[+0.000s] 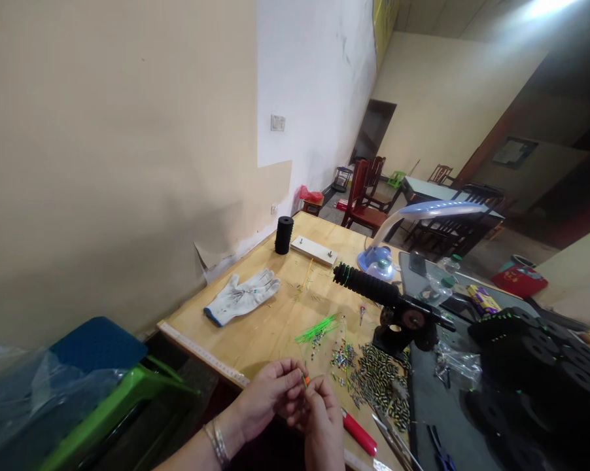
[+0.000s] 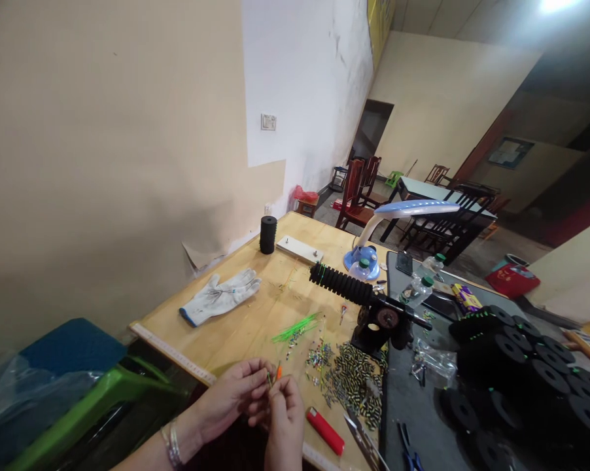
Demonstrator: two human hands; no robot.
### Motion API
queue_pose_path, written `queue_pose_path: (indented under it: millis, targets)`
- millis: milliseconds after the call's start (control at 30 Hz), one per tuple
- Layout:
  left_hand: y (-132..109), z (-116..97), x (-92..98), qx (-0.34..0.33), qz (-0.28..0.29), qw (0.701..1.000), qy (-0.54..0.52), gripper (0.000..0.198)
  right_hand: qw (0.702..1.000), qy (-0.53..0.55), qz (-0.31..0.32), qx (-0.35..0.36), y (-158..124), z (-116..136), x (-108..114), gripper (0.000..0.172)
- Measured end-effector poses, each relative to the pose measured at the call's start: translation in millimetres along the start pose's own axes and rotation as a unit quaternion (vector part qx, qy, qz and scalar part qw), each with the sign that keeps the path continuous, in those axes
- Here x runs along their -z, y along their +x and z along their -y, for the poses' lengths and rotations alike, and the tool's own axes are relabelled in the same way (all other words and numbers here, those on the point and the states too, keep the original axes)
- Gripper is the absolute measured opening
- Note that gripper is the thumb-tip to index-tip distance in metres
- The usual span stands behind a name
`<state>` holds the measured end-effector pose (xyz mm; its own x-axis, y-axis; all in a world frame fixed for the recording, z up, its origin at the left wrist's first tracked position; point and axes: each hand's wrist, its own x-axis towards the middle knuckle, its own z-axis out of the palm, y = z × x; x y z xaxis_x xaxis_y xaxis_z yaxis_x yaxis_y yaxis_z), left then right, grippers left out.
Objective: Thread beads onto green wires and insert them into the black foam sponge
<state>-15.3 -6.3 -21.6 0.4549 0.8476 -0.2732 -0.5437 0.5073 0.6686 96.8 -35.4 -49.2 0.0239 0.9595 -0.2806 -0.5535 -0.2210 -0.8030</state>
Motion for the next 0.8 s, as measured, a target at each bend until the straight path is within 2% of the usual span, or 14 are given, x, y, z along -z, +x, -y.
queue_pose_path:
  millis: [300,500,667,800]
  targets:
    - [-4.1,-0.8,0.8,-0.01,0.0,0.999,0.047,0.039,1.0,-0.011,0.005,-0.003,-5.5,5.5,-4.9,0.045]
    - [-6.5,-0.7,1.1,-0.039,0.007,0.994,0.107,0.034,0.998,-0.064,0.009,0.003,-6.5,10.6,-2.5,0.047]
    - [-8.9,-5.6,0.9,-0.086,-0.047,0.983,0.155,0.027,0.995,-0.093,0.017,0.013,-7.8,10.0,1.1,0.047]
    - [-10.4,-9.0,1.0,-0.086,-0.065,0.98,0.167,0.026,0.995,-0.098,0.02,0.018,-9.2,11.7,0.2,0.048]
